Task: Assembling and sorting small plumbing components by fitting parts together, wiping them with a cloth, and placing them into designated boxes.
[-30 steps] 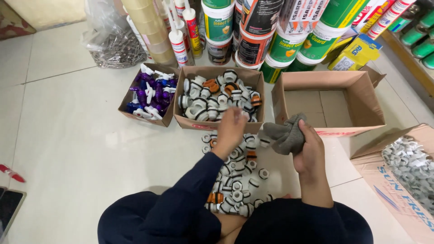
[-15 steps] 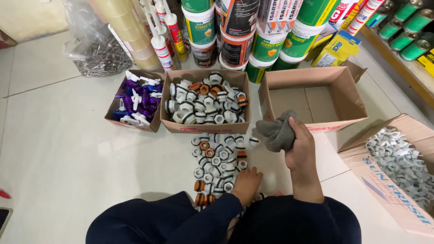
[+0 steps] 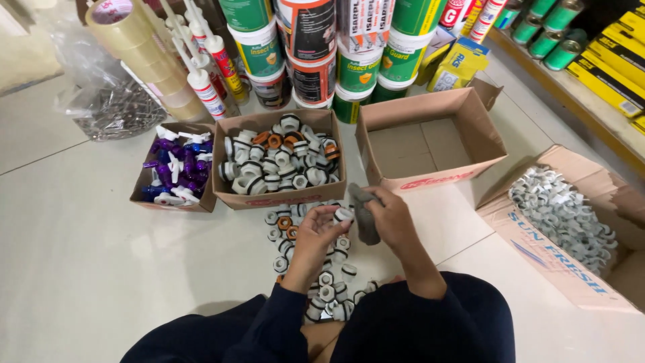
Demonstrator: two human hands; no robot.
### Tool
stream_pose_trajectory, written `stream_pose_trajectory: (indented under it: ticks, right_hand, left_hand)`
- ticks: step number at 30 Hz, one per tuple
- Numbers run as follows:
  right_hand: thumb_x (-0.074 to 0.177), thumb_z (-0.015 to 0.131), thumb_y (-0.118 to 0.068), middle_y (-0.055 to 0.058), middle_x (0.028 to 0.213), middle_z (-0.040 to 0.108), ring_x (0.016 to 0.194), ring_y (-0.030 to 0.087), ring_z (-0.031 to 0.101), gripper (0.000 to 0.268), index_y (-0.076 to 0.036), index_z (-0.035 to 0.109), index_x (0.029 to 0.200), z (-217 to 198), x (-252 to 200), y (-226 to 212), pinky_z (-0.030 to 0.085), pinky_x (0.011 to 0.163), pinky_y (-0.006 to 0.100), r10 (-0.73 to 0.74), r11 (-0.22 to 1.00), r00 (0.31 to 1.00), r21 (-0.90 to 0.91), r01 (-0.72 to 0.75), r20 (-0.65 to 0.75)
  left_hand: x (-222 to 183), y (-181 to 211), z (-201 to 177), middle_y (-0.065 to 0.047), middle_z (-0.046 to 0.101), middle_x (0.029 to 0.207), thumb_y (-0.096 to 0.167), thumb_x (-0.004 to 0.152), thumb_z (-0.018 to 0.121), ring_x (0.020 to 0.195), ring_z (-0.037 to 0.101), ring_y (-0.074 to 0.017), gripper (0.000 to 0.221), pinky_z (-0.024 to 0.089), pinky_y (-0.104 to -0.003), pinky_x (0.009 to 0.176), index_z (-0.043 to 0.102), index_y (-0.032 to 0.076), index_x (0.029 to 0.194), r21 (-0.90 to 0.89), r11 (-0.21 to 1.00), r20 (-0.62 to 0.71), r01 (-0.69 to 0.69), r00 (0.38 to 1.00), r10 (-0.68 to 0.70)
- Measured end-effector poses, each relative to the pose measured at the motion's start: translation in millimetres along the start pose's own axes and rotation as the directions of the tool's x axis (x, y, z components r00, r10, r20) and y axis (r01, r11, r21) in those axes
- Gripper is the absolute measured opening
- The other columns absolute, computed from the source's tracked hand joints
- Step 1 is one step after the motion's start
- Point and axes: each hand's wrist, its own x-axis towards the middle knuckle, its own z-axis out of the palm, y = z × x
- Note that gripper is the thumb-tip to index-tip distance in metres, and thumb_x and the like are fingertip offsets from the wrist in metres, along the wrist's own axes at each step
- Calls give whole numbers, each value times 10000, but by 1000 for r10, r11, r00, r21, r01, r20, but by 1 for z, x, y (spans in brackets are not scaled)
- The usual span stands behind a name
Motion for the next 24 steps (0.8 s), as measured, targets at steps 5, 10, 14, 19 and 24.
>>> stream_pose_trajectory:
  ticks: [5, 10, 14, 19, 24]
  right_hand:
    - [976, 576, -245, 207, 1195, 736, 1157, 378, 681, 331, -55, 759, 1176, 15, -58, -38, 516, 1010, 472, -155, 986, 979, -43, 162, 131]
    - [1031, 567, -243, 150, 1188, 739, 1173, 323, 679, 309, -53, 754, 1187, 28, -66, -20, 528, 1006, 447, -183, 983, 977, 39, 180, 108]
    - [1071, 462, -347, 238, 1351, 624, 1286, 443, 572, 465, 21, 721, 1189, 46, -71, -24, 433, 1089, 542, -273, 962, 948, 63, 266, 166]
    - [1082, 433, -405, 249, 1307, 650, 1285, 410, 588, 536, 27, 699, 1255, 60, -49, -1, 409, 1114, 523, -176, 968, 974, 203, 144, 145]
    - [1007, 504, -289, 160, 1299, 672, 1187, 233, 601, 466, -6, 627, 1358, 63, -40, 3, 462, 1003, 336, 261, 457, 832, 696, -554, 490]
  left_hand:
    - [16, -19, -16, -129, 628, 1025, 109, 725, 946, 860, 670, -154, 565, 609, -292, 741, 643, -36, 1178, 218, 974, -93, -56, 993, 78]
    - [0, 14, -22, -183, 663, 1088, 4, 752, 885, 978, 709, -239, 553, 630, -354, 842, 644, -42, 1247, 315, 941, -20, -124, 990, 137]
    - [-13, 25, -24, -204, 630, 1106, 9, 790, 837, 1020, 698, -328, 582, 629, -390, 852, 604, -9, 1323, 546, 810, 59, -215, 974, 219]
    - [-21, 15, -31, -209, 629, 1104, -73, 779, 799, 1052, 686, -356, 649, 626, -415, 877, 585, 20, 1385, 543, 785, 99, -296, 952, 290]
    - [-22, 5, -37, -72, 719, 1180, 42, 780, 842, 1167, 648, -233, 414, 500, -366, 1040, 743, 139, 1169, 534, 662, 132, -526, 825, 549]
